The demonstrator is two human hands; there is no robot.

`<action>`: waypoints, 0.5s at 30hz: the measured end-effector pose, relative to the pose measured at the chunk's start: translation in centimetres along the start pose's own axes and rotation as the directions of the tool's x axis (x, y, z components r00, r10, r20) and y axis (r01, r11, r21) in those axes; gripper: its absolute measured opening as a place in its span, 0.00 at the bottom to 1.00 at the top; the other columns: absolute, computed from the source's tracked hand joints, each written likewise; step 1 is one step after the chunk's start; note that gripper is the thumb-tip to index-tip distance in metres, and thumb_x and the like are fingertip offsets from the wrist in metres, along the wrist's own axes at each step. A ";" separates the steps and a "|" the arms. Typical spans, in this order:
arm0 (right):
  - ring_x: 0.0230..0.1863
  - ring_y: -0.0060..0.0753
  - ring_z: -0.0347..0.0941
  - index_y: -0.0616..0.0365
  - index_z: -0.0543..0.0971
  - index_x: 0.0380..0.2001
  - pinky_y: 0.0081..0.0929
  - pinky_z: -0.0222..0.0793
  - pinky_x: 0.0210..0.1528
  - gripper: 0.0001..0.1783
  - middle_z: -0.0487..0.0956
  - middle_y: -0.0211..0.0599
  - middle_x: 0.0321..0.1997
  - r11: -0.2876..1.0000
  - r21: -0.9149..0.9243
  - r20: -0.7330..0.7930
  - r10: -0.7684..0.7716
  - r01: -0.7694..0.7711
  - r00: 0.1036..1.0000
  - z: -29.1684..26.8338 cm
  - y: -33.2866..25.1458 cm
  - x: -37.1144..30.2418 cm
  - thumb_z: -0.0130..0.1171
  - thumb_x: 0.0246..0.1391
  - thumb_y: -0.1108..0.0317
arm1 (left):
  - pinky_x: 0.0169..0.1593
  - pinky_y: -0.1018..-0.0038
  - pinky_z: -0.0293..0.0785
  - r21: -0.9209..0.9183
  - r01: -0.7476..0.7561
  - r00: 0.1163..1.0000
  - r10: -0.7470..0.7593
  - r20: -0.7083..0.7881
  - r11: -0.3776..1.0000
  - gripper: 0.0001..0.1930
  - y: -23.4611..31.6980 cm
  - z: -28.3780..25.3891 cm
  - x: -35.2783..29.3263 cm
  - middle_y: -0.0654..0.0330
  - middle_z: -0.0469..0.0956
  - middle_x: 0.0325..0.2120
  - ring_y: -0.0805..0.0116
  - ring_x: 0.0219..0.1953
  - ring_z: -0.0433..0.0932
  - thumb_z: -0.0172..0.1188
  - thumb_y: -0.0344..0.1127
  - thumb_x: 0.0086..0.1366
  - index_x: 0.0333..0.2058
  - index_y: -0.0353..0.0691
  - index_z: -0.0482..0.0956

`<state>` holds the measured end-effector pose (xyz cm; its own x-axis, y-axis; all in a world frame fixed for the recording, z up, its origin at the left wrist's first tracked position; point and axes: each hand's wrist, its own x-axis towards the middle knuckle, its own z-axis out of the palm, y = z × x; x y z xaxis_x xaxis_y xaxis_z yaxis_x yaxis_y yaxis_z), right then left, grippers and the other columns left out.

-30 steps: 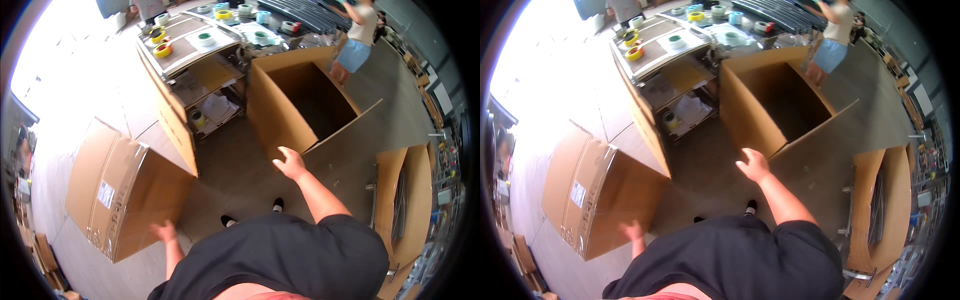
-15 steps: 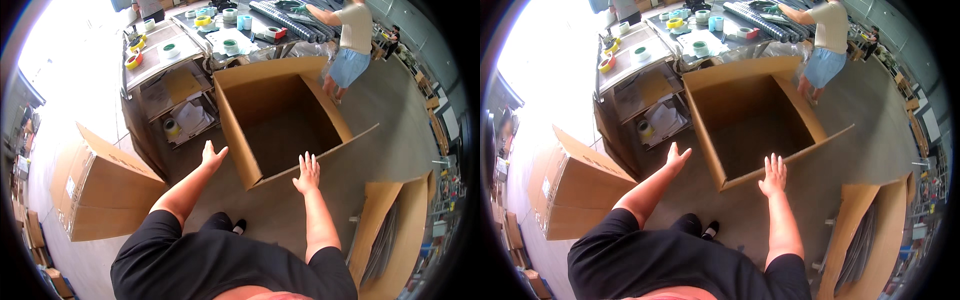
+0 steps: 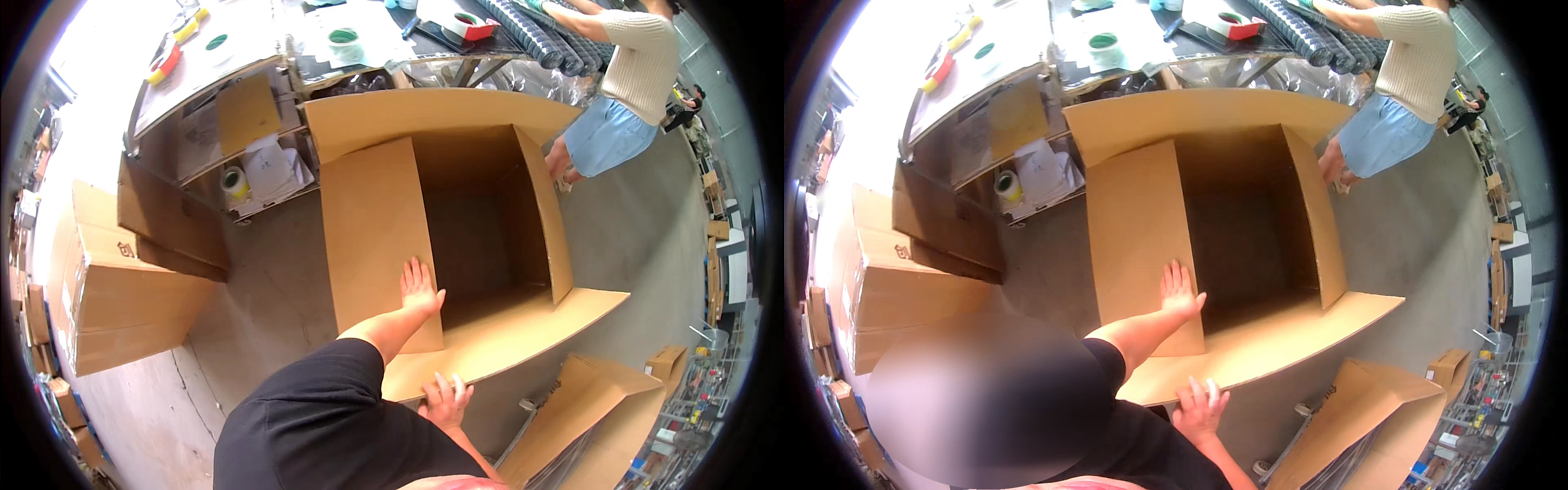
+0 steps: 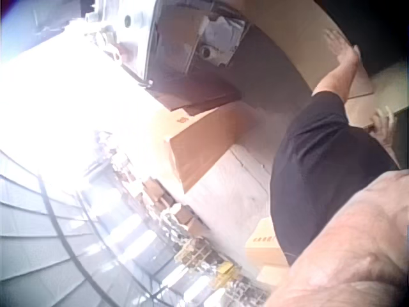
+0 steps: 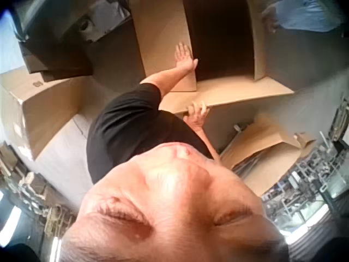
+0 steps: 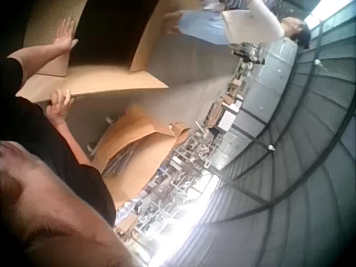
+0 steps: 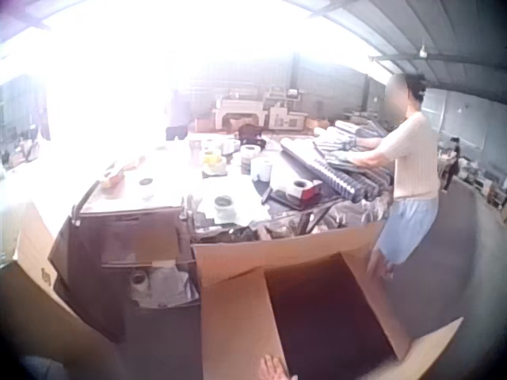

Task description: The person tapes the bottom of a cardboard box, applies a shipping label to the top, writes on the box with a marker, and then places several gray foam pieces into a larger box.

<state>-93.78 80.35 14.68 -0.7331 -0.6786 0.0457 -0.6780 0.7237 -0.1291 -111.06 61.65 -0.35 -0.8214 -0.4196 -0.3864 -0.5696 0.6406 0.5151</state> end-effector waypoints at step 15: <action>0.59 0.36 0.59 0.39 0.70 0.55 0.50 0.46 0.60 0.42 0.65 0.28 0.62 0.975 0.042 -0.149 -0.210 0.218 0.966 1.0 14.9 23.0 0.70 0.32 0.43 | 0.67 0.63 0.58 0.065 -0.269 0.585 0.109 0.804 0.961 0.34 -8.2 -4.3 15.2 0.51 0.68 0.61 0.53 0.63 0.66 0.57 0.57 0.62 0.60 0.40 0.69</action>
<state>-120.67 75.41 12.87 -0.5743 -0.7888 0.2192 -0.8187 0.5523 -0.1572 -119.00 47.23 -7.12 -0.5172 0.3419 -0.7846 -0.3240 0.7703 0.5493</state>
